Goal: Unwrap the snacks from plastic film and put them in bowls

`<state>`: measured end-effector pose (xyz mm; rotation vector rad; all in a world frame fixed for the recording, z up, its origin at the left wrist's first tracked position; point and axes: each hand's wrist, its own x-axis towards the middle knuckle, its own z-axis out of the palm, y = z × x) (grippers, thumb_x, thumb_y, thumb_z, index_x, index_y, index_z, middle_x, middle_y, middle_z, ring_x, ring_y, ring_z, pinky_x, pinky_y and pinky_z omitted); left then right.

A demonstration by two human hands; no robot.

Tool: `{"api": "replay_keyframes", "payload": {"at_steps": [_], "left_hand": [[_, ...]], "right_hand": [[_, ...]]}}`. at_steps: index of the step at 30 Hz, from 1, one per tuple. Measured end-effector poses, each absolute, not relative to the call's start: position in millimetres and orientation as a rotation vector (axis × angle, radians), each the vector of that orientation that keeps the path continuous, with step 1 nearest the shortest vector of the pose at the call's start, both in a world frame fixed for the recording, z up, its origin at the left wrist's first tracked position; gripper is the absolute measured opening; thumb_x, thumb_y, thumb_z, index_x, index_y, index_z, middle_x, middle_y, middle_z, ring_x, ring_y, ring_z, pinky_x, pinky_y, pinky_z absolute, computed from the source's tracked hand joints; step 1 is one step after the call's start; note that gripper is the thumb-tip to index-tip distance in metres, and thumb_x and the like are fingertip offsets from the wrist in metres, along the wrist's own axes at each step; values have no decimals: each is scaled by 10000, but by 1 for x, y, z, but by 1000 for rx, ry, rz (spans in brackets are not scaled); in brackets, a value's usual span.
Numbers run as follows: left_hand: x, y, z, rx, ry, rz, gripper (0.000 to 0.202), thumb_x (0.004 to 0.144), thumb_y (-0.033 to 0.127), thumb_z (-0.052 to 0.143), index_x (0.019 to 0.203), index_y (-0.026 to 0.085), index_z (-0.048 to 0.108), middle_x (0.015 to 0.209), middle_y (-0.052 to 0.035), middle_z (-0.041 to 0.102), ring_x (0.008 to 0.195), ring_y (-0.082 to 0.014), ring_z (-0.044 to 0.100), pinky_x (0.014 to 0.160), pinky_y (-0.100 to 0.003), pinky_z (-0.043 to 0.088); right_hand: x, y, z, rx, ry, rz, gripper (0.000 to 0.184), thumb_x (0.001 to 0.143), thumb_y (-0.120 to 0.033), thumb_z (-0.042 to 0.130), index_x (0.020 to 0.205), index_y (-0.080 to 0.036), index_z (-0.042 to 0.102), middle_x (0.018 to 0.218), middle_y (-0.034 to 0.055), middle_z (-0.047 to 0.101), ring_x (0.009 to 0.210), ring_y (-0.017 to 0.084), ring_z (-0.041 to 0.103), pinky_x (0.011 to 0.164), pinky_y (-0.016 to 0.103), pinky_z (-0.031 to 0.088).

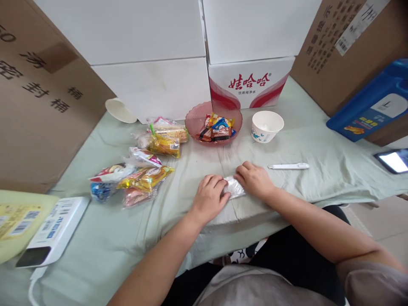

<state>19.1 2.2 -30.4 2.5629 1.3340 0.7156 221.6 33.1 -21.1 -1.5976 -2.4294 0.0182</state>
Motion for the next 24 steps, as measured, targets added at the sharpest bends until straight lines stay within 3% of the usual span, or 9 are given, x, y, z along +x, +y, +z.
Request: {"api": "replay_keyframes", "payload": {"at_steps": [3,5,8,12,17,20,24], "left_hand": [[19,2,-29,2555,1331,694,261,821,243,662,1073,180,636,1105,-94,631,1072,-277,521,935,-457,480],[18,2,-28,2551,1318,681,278,822,238,655,1093,182,629,1108,-93,623,1069,-280,520,937,-458,475],[17,3,-30,2511,1325,726,273,817,223,642,1087,194,627,1093,-87,613,1057,-275,525,942,-459,474],[13,6,-35,2440,1462,845,219,832,211,605,1047,182,629,1051,-96,605,1018,-276,527,917,-469,485],[8,9,-40,2431,1564,886,195,866,191,540,1038,177,631,1052,-104,607,999,-281,522,888,-469,492],[8,9,-41,2447,1574,855,200,862,191,539,1036,169,635,1055,-108,604,1005,-284,517,884,-469,490],[10,8,-40,2476,1592,817,208,849,171,547,1036,165,637,1047,-109,604,996,-283,515,873,-464,488]], "right_hand": [[235,35,-17,-1422,-2323,-57,170,926,-193,504,952,-151,667,1003,134,636,928,251,548,804,371,445],[235,29,-16,-1165,-2369,12,166,920,-196,524,1008,-160,660,1062,125,632,985,251,531,869,391,457],[224,16,-19,-945,-2519,164,166,926,-229,549,1042,-179,658,1075,95,637,998,231,531,874,386,473],[210,6,-24,-993,-2609,235,174,934,-190,532,1047,-161,663,1058,104,636,982,216,529,870,380,474],[224,14,-14,-924,-2662,293,218,946,-129,458,994,-158,669,927,88,639,862,185,555,766,307,483],[255,48,15,-1063,-2437,205,222,945,-163,458,1000,-173,672,931,90,653,900,191,590,792,308,485],[294,124,66,-1731,-2061,-149,249,900,-169,478,1048,-163,678,1072,132,643,1013,254,595,845,371,471]]}}
